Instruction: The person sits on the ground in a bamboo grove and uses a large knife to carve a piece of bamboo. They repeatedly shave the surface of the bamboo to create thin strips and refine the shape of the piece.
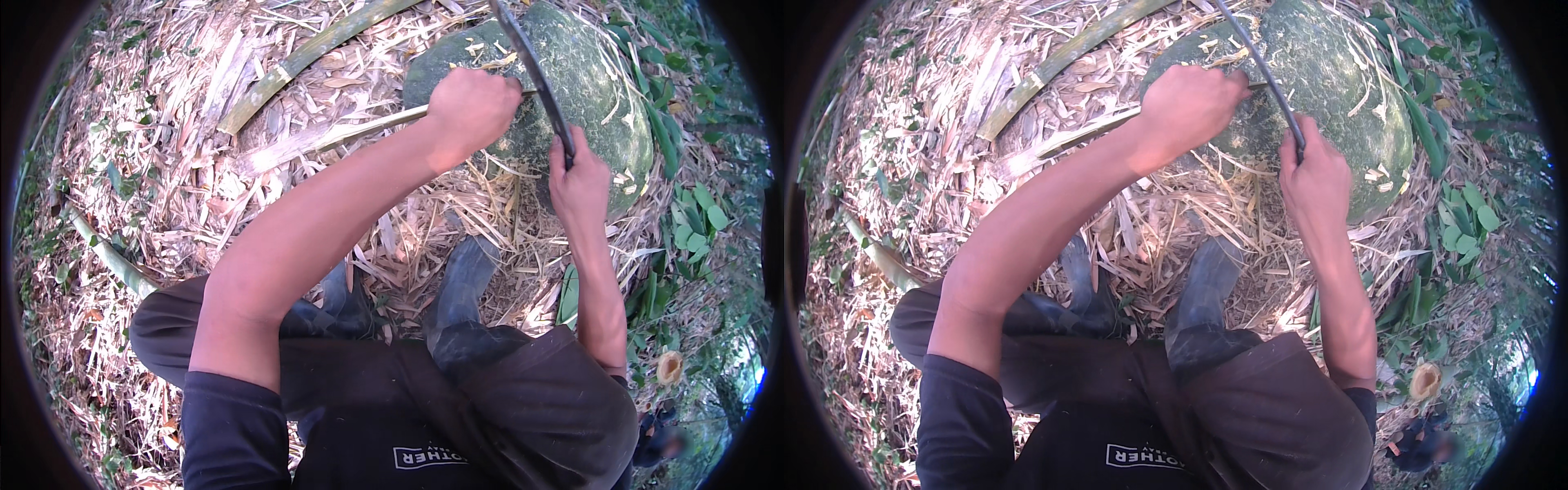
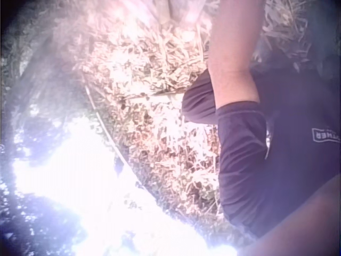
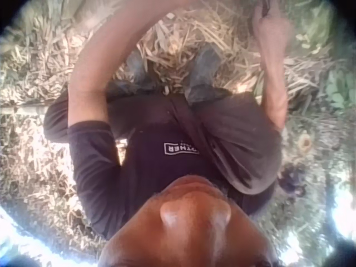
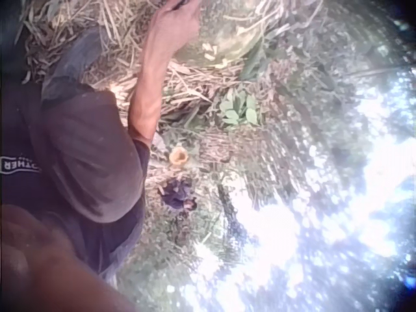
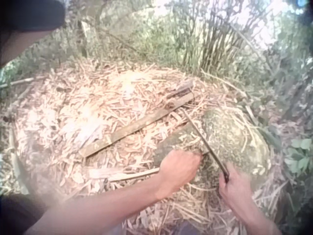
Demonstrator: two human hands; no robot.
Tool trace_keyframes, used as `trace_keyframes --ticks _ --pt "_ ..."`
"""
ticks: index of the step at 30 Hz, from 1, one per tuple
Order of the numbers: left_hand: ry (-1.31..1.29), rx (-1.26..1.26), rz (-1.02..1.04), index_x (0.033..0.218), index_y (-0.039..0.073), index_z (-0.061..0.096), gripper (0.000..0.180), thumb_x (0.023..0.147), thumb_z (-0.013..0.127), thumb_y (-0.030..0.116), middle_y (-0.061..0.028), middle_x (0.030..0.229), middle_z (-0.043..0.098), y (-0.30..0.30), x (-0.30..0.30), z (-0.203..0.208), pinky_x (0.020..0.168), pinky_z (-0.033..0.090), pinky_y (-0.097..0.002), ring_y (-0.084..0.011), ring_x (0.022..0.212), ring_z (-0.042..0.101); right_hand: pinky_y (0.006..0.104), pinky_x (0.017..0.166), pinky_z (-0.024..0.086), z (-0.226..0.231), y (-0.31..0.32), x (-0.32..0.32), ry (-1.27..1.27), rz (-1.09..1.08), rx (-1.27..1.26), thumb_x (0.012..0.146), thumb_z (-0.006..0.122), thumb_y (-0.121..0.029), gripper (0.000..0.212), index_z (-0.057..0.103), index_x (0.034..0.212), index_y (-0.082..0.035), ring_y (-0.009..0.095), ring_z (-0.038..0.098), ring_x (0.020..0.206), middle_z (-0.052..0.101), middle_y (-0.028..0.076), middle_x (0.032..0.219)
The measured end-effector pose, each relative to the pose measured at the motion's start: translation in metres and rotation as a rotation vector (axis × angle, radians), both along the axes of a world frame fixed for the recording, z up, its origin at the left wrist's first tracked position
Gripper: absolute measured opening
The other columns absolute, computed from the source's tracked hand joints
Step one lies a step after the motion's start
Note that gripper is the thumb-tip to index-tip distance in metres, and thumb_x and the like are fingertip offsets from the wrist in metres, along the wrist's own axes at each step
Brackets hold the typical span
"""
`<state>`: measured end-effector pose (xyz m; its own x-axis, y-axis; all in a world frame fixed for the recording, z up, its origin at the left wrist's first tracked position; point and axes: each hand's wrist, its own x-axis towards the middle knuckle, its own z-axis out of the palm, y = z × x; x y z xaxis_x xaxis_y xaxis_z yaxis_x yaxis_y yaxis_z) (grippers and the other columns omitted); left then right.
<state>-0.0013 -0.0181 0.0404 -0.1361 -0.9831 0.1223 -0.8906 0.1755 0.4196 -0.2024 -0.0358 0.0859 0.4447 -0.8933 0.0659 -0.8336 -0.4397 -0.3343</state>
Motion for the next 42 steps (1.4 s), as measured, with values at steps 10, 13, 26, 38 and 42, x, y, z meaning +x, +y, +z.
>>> trace_keyframes --ticks 10,13,26,38,42 --pt "-0.053 0.024 0.02 0.096 0.003 0.068 0.032 0.103 0.051 0.03 -0.0121 0.072 0.07 0.0 -0.002 0.001 0.062 0.059 -0.0427 -0.0315 0.072 0.074 0.0388 0.049 0.046 0.019 0.006 0.015 -0.204 -0.027 -0.059 0.101 0.059 -0.026 0.026 0.064 0.116 -0.005 0.022 0.059 0.049 0.064 0.013 0.065" --pt "-0.057 0.084 0.006 0.098 0.003 0.068 0.033 0.103 0.051 0.03 -0.0126 0.073 0.07 -0.006 -0.006 0.009 0.064 0.06 -0.0428 -0.0316 0.075 0.074 0.0394 0.05 0.044 -0.001 -0.01 0.005 0.116 -0.041 0.075 0.099 0.06 -0.025 0.031 0.064 0.121 -0.003 0.02 0.059 0.051 0.065 0.016 0.067" --pt "-0.05 0.203 0.018 0.094 0.006 0.073 0.015 0.089 0.06 0.013 -0.0119 0.09 0.076 -0.007 -0.003 0.017 0.072 0.061 -0.0389 -0.0264 0.085 0.076 0.0394 0.052 0.048 0.005 -0.006 0.016 0.09 -0.072 0.107 0.098 0.058 -0.021 0.029 0.069 0.12 -0.005 0.023 0.061 0.049 0.061 0.013 0.057" --pt "-0.065 0.097 0.024 0.099 0.004 0.065 0.032 0.103 0.052 0.033 -0.0131 0.068 0.069 -0.002 -0.003 -0.001 0.057 0.059 -0.0436 -0.0332 0.066 0.072 0.0383 0.051 0.047 0.003 -0.009 0.02 0.074 -0.038 0.034 0.096 0.061 -0.02 0.027 0.072 0.117 -0.006 0.023 0.06 0.048 0.062 0.012 0.06" --pt "-0.033 0.023 0.045 0.099 0.004 0.065 0.033 0.104 0.051 0.034 -0.0128 0.065 0.068 0.002 -0.002 -0.007 0.057 0.058 -0.0439 -0.0332 0.064 0.072 0.04 0.053 0.047 0.029 0.004 0.025 -0.146 -0.162 0.084 0.096 0.06 -0.02 0.029 0.072 0.116 -0.004 0.024 0.06 0.049 0.062 0.014 0.06"
